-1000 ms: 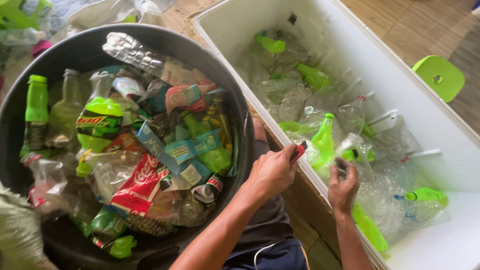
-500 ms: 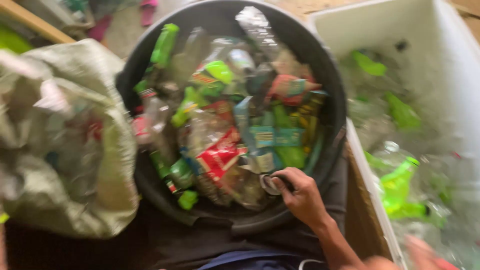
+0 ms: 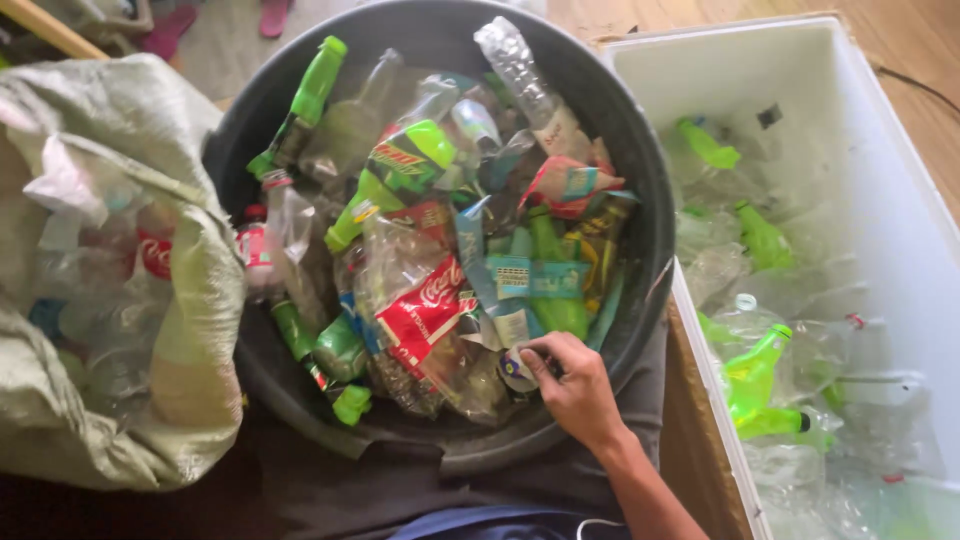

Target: Sorting plastic bottles by removing labels and transferring them from a tub to a cooler

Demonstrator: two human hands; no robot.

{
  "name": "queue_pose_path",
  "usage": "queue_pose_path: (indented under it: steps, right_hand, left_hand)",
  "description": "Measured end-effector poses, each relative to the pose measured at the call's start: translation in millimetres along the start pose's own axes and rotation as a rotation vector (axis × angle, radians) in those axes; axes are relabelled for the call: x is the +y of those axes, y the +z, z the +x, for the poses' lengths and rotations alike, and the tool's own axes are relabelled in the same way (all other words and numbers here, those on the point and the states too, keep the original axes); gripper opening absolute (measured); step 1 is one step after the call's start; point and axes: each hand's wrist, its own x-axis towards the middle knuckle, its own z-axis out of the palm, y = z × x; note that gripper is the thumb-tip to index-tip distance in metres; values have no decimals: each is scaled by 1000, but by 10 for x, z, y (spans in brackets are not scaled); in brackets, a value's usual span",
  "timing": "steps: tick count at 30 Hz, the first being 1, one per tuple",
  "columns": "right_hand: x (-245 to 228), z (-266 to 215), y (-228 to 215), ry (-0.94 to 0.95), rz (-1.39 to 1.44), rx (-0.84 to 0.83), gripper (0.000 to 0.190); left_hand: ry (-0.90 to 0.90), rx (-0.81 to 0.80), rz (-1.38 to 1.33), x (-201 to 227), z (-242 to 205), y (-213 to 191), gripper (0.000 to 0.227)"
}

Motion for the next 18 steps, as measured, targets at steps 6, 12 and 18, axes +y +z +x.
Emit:
queue_pose_path:
  steps: [6,12,18]
  right_hand:
    - [3,301,-52,-39,-6,16,8]
    - [-20,774,54,-17,-68,32,22]
    - [250,1107,318,54,-166,-71,41]
  left_hand:
    - [-86,-229,-103,-679,490,323,41]
    - [-572,-181,-724,-1191,981,1213,37]
    - [-791,154,-561,-1463,1149,1764,54]
